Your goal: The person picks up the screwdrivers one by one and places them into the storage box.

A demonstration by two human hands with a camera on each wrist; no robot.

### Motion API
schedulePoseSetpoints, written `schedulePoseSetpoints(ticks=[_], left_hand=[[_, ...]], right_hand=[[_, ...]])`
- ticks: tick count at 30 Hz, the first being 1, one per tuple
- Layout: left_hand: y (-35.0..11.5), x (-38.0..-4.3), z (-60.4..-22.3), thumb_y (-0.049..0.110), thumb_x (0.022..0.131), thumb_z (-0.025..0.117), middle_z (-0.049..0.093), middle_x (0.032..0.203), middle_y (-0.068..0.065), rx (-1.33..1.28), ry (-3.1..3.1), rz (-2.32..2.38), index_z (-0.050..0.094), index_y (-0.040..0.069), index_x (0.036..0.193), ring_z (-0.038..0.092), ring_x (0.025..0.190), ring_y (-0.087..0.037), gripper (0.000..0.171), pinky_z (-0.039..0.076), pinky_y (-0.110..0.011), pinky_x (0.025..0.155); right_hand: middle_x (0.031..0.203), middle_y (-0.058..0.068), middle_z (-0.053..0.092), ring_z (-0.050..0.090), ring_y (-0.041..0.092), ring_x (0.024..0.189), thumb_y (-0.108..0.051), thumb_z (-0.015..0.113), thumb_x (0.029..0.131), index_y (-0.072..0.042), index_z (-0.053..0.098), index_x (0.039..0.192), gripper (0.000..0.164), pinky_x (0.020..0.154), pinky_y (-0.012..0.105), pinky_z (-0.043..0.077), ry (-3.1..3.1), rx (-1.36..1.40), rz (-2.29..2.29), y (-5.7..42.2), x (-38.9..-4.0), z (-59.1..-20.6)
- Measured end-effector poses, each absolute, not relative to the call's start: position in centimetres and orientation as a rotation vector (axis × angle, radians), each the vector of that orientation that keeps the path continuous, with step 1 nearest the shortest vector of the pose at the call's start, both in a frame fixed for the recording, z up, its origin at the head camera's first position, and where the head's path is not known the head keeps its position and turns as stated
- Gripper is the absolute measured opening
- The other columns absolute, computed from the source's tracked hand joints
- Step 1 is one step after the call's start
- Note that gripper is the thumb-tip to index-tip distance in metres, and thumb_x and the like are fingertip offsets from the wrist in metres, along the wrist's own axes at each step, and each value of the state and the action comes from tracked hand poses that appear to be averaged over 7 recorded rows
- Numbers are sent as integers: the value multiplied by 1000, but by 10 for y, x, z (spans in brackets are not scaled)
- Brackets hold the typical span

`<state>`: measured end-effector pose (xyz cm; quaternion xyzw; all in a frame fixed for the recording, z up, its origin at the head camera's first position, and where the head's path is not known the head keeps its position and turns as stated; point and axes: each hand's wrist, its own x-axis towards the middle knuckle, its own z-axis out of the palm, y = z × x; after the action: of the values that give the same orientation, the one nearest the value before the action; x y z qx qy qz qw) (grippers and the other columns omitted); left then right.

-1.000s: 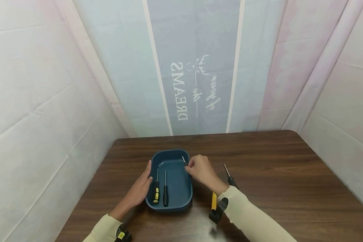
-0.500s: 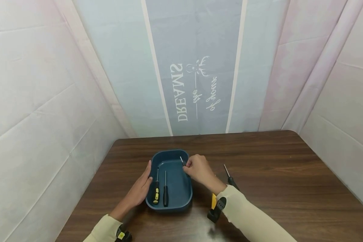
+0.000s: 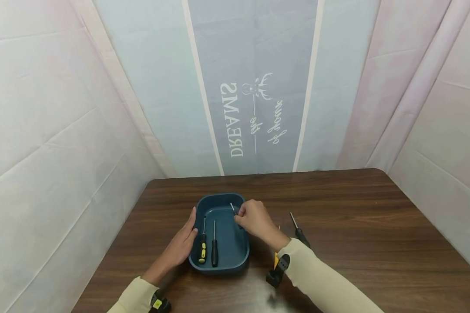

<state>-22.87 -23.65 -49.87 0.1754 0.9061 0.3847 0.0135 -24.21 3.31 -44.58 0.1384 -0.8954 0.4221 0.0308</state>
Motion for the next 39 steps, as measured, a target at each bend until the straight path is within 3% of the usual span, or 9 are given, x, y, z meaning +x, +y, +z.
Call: schedulePoseSetpoints(ticks=[18, 29, 39], left_hand=[[-235, -218, -505, 19, 112, 33, -1, 169, 3, 550, 2841, 1222, 1, 16, 164, 8, 154, -17, 61, 16, -50, 123], [-238, -216, -513, 19, 112, 33, 0, 169, 3, 560, 2850, 1220, 2, 14, 164, 9, 155, -18, 61, 16, -51, 123], [-240, -216, -515, 20, 112, 33, 0, 169, 4, 582, 2861, 1204, 2, 14, 164, 8, 154, -17, 61, 16, -50, 123]], right_hand=[[58, -1, 58, 56, 12, 48, -10, 75, 92, -10, 69, 69, 24, 46, 24, 50, -2773, 472, 1239, 27, -230, -454], [61, -5, 59, 56, 11, 55, -16, 77, 90, -16, 68, 63, 28, 49, 26, 49, -2831, 427, 1075, 18, -226, -462], [57, -5, 58, 56, 10, 53, -12, 77, 89, -13, 67, 61, 30, 49, 25, 49, -2773, 469, 1103, 12, -224, -466]])
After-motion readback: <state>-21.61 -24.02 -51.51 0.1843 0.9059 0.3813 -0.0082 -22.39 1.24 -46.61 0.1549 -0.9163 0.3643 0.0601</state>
